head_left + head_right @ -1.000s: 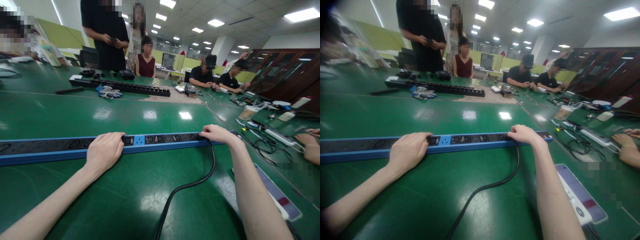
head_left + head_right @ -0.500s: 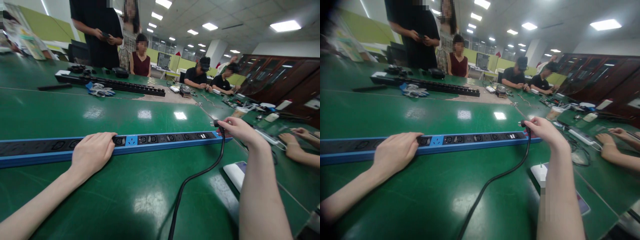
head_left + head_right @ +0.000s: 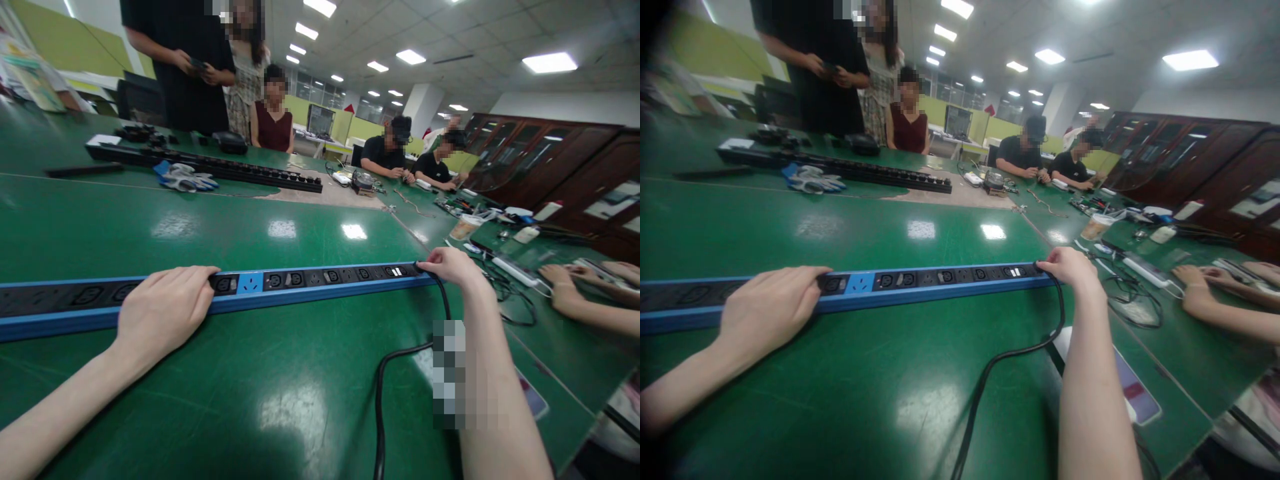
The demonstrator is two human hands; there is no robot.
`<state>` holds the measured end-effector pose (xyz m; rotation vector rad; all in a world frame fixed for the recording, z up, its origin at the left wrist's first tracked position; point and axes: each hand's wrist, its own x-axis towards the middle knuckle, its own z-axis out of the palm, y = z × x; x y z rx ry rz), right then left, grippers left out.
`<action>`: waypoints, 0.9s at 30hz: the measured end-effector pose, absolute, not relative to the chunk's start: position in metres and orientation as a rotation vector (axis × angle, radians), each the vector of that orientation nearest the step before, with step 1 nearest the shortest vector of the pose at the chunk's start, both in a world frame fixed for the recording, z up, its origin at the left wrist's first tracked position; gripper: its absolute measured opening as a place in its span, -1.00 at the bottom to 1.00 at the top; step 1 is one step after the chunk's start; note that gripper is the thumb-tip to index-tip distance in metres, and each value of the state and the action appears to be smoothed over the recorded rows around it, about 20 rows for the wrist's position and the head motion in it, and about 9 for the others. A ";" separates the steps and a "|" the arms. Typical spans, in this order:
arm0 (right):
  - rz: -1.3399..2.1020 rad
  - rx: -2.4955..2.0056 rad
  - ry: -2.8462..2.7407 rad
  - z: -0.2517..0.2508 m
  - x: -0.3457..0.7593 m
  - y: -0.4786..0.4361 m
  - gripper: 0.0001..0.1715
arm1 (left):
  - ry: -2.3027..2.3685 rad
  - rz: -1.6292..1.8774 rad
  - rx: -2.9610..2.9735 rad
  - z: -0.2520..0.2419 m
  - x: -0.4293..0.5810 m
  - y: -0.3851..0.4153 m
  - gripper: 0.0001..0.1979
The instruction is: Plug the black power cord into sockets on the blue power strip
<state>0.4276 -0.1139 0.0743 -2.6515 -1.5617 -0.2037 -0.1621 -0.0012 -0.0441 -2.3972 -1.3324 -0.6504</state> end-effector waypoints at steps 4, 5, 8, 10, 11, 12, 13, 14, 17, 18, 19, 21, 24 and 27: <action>-0.186 -2.734 -1.507 0.070 0.423 -0.106 -0.47 | -1.333 -0.649 -2.396 -0.045 -0.163 0.000 -0.58; -0.191 -2.731 -1.498 0.070 0.423 -0.105 -0.48 | -1.330 -0.652 -2.399 -0.044 -0.163 0.000 -0.58; -0.197 -2.698 -1.481 0.068 0.424 -0.105 -0.51 | -1.331 -0.677 -2.404 -0.043 -0.162 -0.002 -0.58; -0.183 -2.671 -1.474 0.066 0.424 -0.106 -0.55 | -1.336 -0.686 -2.402 -0.041 -0.161 -0.003 -0.57; -0.174 -2.659 -1.471 0.065 0.424 -0.106 -0.57 | -1.337 -0.689 -2.401 -0.040 -0.160 -0.003 -0.57; -0.165 -2.647 -1.471 0.064 0.423 -0.107 -0.60 | -1.337 -0.690 -2.403 -0.040 -0.160 -0.003 -0.57; -0.160 -2.637 -1.473 0.063 0.421 -0.107 -0.62 | -1.334 -0.688 -2.409 -0.040 -0.160 -0.003 -0.56; -0.161 -2.632 -1.476 0.063 0.420 -0.107 -0.64 | -1.330 -0.687 -2.414 -0.040 -0.160 -0.003 -0.56; -0.176 -2.641 -1.487 0.065 0.414 -0.106 -0.67 | -1.330 -0.692 -2.402 -0.041 -0.161 -0.003 -0.57; -0.176 -2.648 -1.489 0.067 0.413 -0.106 -0.68 | -1.329 -0.692 -2.396 -0.041 -0.161 -0.003 -0.57; -0.171 -2.655 -1.490 0.068 0.412 -0.106 -0.68 | -1.328 -0.695 -2.387 -0.041 -0.161 -0.003 -0.57; -0.158 -2.663 -1.494 0.070 0.410 -0.106 -0.69 | -1.326 -0.703 -2.375 -0.042 -0.161 -0.003 -0.58; -0.150 -2.665 -1.498 0.071 0.410 -0.106 -0.70 | -1.329 -0.707 -2.382 -0.041 -0.160 -0.003 -0.58; -0.140 -2.670 -1.498 0.071 0.411 -0.105 -0.70 | -1.339 -0.721 -2.406 -0.040 -0.159 -0.004 -0.58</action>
